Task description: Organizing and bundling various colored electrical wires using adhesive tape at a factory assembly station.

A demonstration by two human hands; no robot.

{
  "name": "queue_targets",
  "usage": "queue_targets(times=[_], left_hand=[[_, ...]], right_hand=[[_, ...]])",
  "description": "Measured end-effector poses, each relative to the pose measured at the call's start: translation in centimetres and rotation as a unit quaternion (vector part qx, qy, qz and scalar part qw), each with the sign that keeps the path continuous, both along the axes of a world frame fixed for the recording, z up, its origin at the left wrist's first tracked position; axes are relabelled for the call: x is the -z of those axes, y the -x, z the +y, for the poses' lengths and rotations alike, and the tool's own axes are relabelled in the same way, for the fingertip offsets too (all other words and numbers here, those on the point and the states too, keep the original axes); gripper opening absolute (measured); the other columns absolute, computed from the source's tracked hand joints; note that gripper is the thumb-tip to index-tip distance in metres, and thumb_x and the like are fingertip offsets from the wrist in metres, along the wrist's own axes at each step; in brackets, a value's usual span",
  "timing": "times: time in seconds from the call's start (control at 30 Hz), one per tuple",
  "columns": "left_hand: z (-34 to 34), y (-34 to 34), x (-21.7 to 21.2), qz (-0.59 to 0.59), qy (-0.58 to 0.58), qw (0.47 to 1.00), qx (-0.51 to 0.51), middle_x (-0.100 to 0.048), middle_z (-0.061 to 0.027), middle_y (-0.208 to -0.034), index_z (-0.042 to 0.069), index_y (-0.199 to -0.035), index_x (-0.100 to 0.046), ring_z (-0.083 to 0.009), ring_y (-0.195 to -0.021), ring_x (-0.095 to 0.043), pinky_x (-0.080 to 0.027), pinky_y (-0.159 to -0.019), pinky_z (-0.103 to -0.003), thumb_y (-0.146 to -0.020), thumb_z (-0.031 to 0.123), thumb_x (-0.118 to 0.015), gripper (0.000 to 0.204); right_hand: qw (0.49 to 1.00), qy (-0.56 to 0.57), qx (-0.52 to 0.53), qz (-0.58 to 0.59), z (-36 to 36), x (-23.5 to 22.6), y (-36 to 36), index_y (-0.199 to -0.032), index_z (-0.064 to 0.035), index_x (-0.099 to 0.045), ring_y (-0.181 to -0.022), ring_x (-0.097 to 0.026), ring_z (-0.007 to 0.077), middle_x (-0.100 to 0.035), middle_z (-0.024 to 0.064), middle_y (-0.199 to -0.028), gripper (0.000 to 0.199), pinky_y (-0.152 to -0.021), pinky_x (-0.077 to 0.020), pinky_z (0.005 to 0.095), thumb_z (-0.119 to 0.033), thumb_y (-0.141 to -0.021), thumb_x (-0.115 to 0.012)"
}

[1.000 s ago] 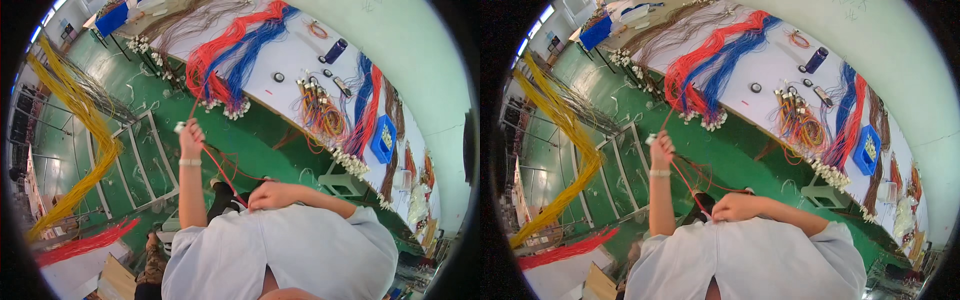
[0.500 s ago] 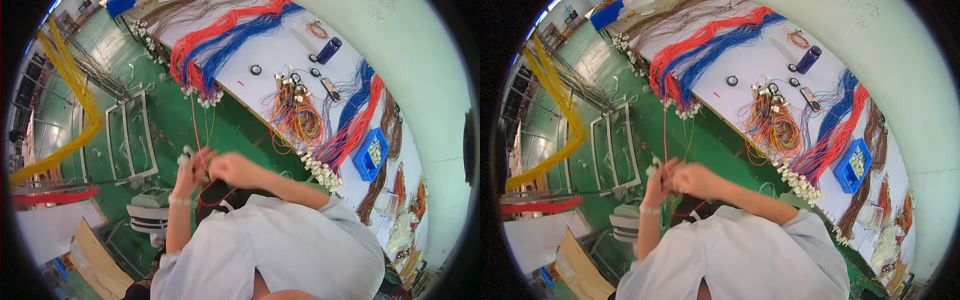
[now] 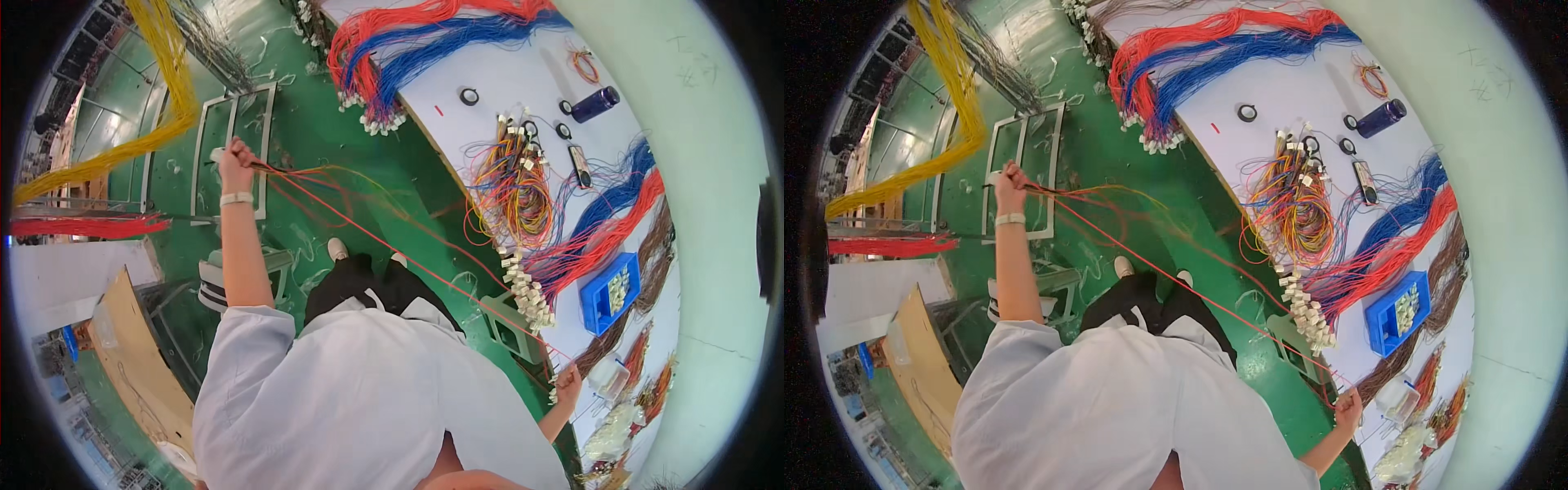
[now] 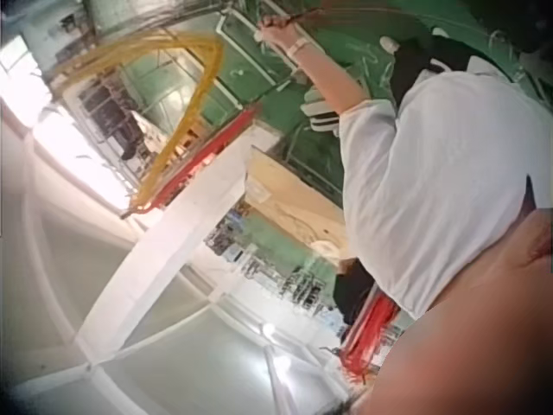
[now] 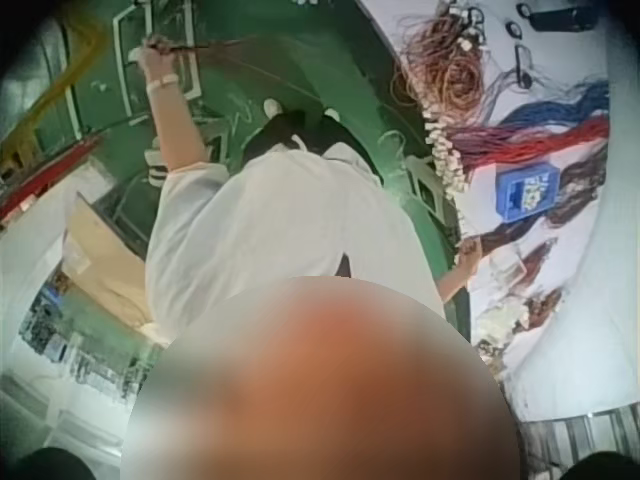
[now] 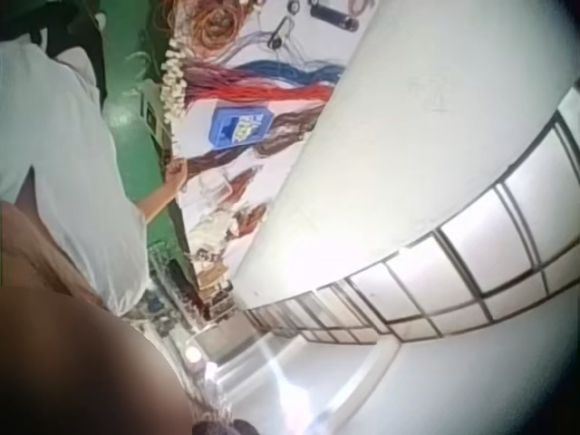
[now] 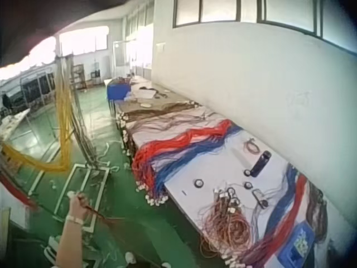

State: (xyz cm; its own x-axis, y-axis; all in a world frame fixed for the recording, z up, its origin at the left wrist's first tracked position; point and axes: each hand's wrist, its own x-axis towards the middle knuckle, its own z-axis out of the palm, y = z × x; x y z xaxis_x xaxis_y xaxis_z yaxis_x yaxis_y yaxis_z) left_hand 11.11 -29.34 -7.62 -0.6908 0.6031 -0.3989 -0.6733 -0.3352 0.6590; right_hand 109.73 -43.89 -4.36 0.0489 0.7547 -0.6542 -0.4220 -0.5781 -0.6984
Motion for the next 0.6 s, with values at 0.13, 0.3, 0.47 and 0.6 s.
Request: queue_targets(times=[0.13,0.3,0.47,0.6], left_hand=[[-5.8,6.3,-1.9,0.080,0.018,0.993,-0.089,-0.038,0.0052,-0.061,0.012,-0.085,-0.048,-0.0071,-0.044,-0.023,-0.020,-0.037,-0.023,-0.102,0.025,-0.035,0.026],[-16.1,15.1,-8.6,0.126,-0.140,0.973,-0.133,-0.037,0.0019,-0.063,0.009,-0.075,-0.041,-0.0086,-0.047,-0.025,-0.024,-0.040,-0.023,-0.102,0.022,-0.036,0.030],[-24.3,21.7,-15.3,0.188,-0.290,0.930,-0.125,-0.037,0.0018,-0.064,0.008,-0.075,-0.041,-0.0091,-0.049,-0.026,-0.027,-0.045,-0.023,-0.096,0.012,-0.043,0.022],[-26.7,18.4,-25.2,0.245,-0.201,0.918,-0.239,-0.036,0.0018,-0.066,0.007,-0.077,-0.044,-0.0111,-0.062,-0.036,-0.033,-0.056,-0.026,-0.095,0.012,-0.047,0.019]], right_hand=[[0.969,-0.024,0.246,-0.005,0.5,2.8,-0.1,-0.077,-0.0110,-0.050,-0.049,-0.025,0.0056,-0.027,-0.0068,-0.056,0.023,-0.043,-0.0246,0.0198,-0.024,-0.094,-0.055],[0.974,0.060,0.150,-0.160,6.7,6.3,2.9,-0.067,-0.0147,-0.046,-0.041,-0.025,0.0054,-0.028,-0.0071,-0.051,0.025,-0.038,-0.0261,0.0214,-0.020,-0.089,-0.058],[0.560,0.013,-0.393,-0.730,9.4,9.8,1.4,-0.077,0.0025,-0.061,-0.058,-0.058,0.0328,-0.058,0.0147,-0.063,0.021,-0.054,-0.0486,0.0455,-0.018,-0.072,-0.063],[0.497,0.083,-0.482,-0.717,19.9,13.9,15.7,-0.088,0.0039,-0.067,-0.084,-0.065,0.0420,-0.065,0.0273,-0.088,0.029,-0.072,-0.0511,0.0481,-0.017,-0.070,-0.057]])
